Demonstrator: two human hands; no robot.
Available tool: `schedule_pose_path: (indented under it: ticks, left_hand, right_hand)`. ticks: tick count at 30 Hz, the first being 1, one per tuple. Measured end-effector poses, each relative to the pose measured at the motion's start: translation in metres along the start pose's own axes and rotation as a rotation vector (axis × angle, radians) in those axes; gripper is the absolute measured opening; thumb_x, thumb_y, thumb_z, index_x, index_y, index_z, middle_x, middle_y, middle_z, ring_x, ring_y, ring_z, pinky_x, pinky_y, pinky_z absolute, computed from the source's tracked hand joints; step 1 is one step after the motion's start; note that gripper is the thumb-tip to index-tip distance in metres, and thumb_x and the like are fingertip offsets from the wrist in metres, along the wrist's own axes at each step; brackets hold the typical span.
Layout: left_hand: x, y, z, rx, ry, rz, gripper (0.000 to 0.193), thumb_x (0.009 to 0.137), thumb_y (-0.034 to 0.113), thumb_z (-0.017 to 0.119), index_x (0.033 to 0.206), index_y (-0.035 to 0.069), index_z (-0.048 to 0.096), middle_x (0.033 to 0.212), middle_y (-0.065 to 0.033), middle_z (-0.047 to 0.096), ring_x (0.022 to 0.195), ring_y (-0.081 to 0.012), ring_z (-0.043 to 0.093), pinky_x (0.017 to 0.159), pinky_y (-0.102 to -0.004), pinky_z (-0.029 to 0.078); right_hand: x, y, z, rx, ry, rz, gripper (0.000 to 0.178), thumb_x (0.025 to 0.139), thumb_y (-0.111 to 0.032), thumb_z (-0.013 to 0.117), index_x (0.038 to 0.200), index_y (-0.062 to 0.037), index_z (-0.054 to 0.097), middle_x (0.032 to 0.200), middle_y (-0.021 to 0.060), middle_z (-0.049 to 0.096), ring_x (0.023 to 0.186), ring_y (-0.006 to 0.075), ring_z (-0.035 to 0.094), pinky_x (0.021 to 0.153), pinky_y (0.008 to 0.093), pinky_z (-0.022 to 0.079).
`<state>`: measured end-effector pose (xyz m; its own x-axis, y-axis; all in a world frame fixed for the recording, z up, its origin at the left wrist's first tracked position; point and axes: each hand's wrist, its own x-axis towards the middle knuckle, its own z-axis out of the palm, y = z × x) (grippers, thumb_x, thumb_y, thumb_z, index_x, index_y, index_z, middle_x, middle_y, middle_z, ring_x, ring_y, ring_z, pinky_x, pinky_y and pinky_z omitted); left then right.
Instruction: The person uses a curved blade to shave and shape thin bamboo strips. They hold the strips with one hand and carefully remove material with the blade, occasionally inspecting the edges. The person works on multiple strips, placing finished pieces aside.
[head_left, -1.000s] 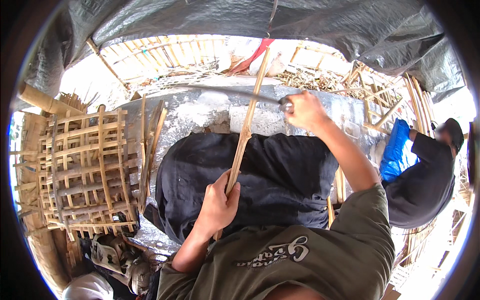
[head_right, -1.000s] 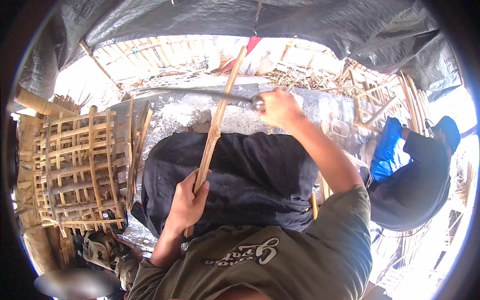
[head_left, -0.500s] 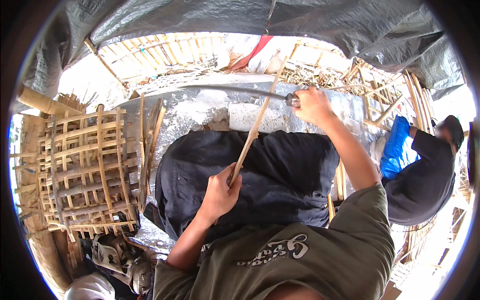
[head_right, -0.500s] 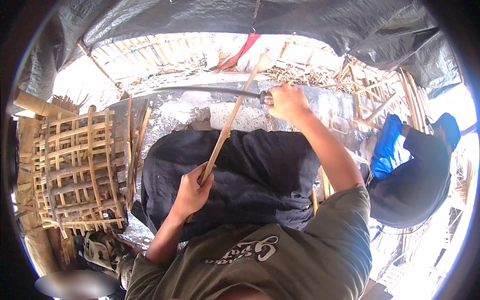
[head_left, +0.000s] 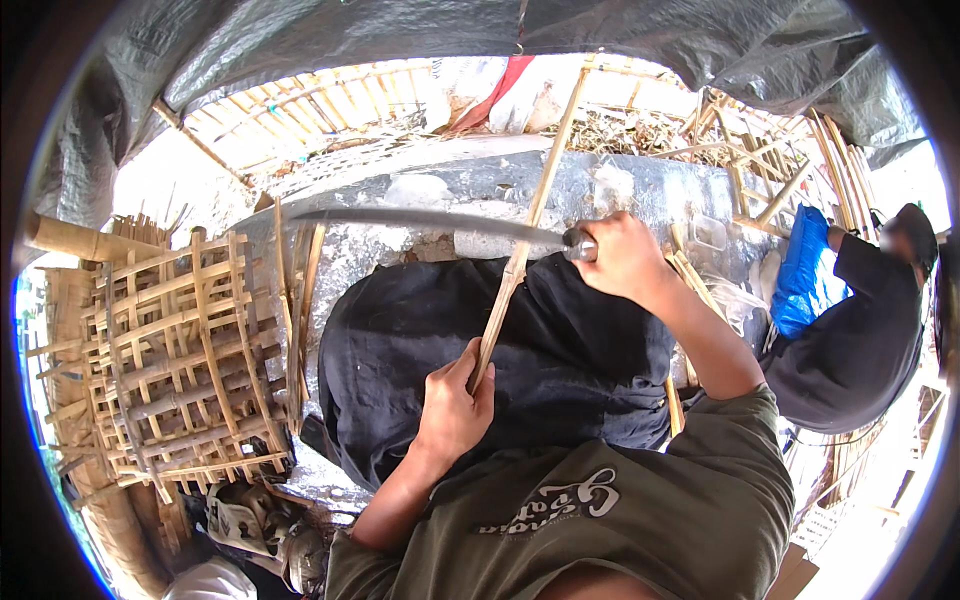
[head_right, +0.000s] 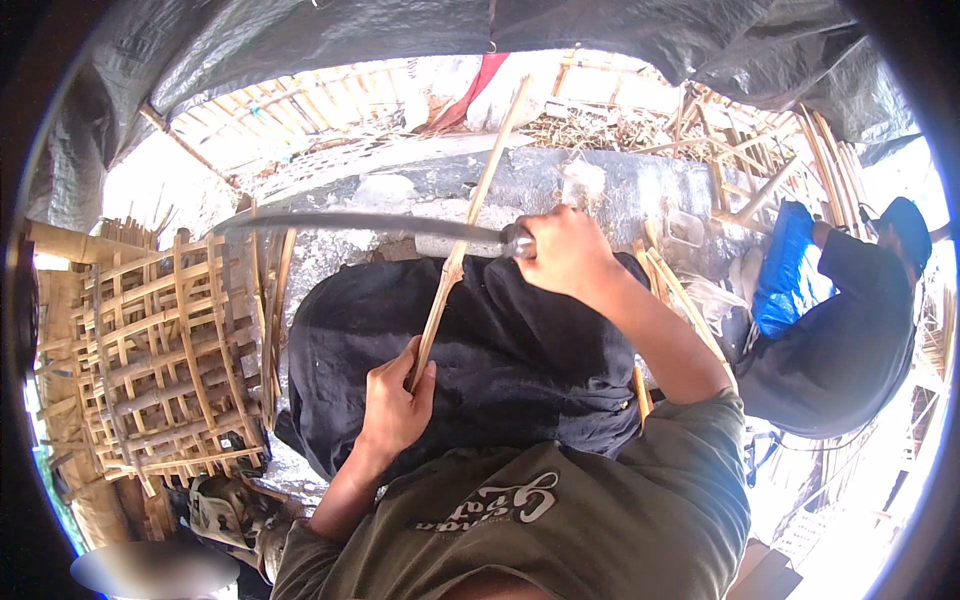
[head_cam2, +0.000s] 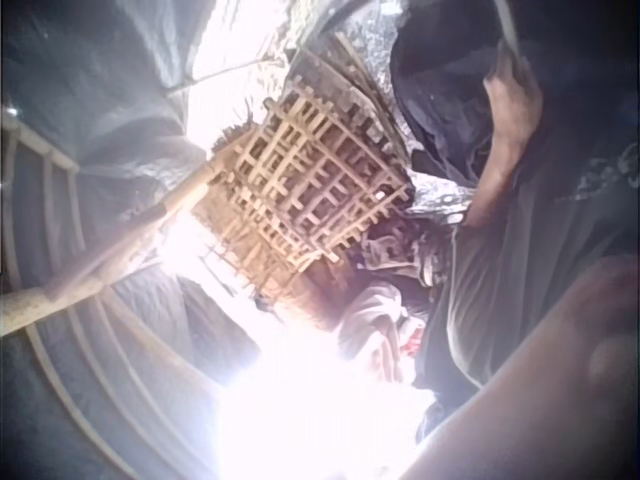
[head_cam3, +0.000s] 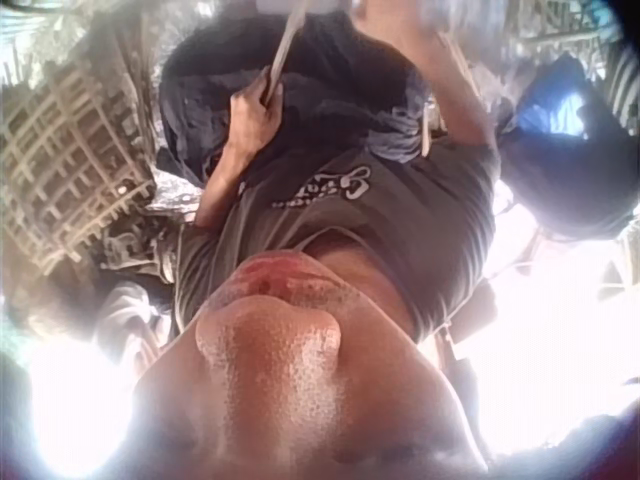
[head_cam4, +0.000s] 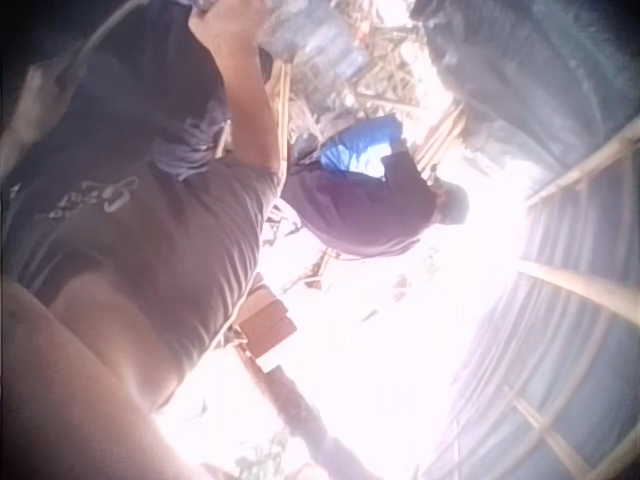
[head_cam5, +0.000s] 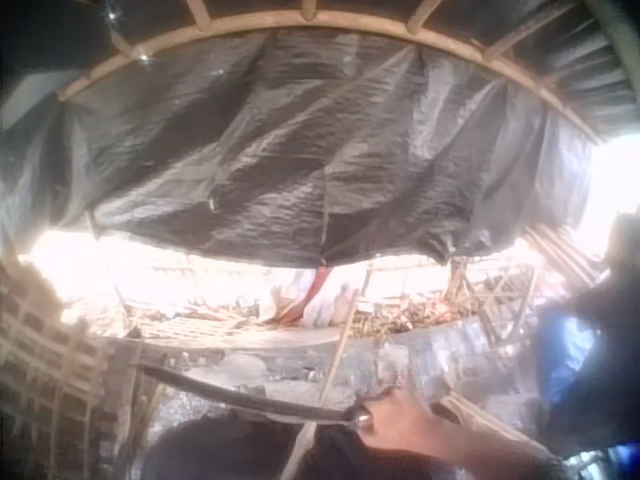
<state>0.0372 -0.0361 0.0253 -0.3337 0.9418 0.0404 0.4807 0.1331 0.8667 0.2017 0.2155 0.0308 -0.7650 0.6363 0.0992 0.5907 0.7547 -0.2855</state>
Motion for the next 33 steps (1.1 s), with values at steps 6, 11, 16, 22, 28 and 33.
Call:
schedule_pose_path:
  ticks: [6,11,16,22,28,33]
  left_hand:
    - [0.005,0.013,-0.006,0.027,0.037,0.142,0.038,0.088,-0.006,0.06,0.126,-0.01,0.055,0.074,-0.0225,0.059,0.062,-0.0387,0.063,0.056,-0.0379,0.049]
    - [0.006,0.02,-0.011,0.017,0.005,0.084,0.038,0.088,-0.007,0.059,0.126,-0.01,0.054,0.074,-0.0228,0.058,0.061,-0.0391,0.062,0.056,-0.0371,0.048]
    - [0.004,0.027,-0.016,-0.017,-0.011,0.08,0.04,0.088,-0.007,0.06,0.127,-0.01,0.054,0.071,-0.0222,0.056,0.059,-0.038,0.06,0.054,-0.0369,0.047]
    - [-0.016,0.024,-0.015,-0.022,-0.041,0.044,0.04,0.088,-0.007,0.06,0.127,-0.011,0.055,0.07,-0.0228,0.056,0.057,-0.0367,0.061,0.054,-0.0367,0.047]
    - [-0.011,0.034,-0.018,0.001,-0.034,0.068,0.037,0.088,-0.006,0.06,0.125,-0.012,0.056,0.07,-0.0217,0.057,0.056,-0.0317,0.062,0.054,-0.0335,0.047]
    - [-0.025,0.037,-0.024,-0.024,-0.084,0.06,0.038,0.089,-0.004,0.061,0.126,-0.012,0.056,0.069,-0.0199,0.056,0.053,-0.0294,0.057,0.053,-0.0335,0.045]
  right_hand:
    - [0.005,-0.005,-0.022,-0.116,0.161,-0.052,0.013,0.064,-0.017,0.066,0.073,-0.008,0.067,0.068,0.013,0.067,0.068,0.0347,0.069,0.067,0.0446,0.059]
    - [0.015,0.005,-0.029,-0.213,0.118,-0.02,0.021,0.061,-0.014,0.067,0.081,-0.0079,0.071,0.074,0.0123,0.069,0.076,0.0329,0.07,0.07,0.0436,0.058]
    - [0.021,0.009,-0.031,-0.264,0.125,0.012,0.02,0.066,-0.017,0.067,0.084,-0.0094,0.073,0.072,0.0128,0.069,0.071,0.0314,0.07,0.069,0.043,0.059]
    - [0.034,0.048,-0.042,-0.127,0.027,0.301,0.018,0.076,-0.019,0.066,0.09,-0.0103,0.074,0.072,0.0167,0.07,0.067,0.0322,0.072,0.068,0.0411,0.062]
    - [0.025,0.031,-0.047,-0.212,0.034,0.172,0.022,0.078,-0.02,0.064,0.094,-0.0087,0.073,0.077,0.0178,0.071,0.076,0.0334,0.073,0.075,0.0438,0.061]
    - [0.054,0.08,-0.073,-0.285,0.152,0.358,0.02,0.084,-0.022,0.062,0.093,-0.0065,0.073,0.082,0.0192,0.071,0.078,0.0353,0.072,0.076,0.0459,0.061]
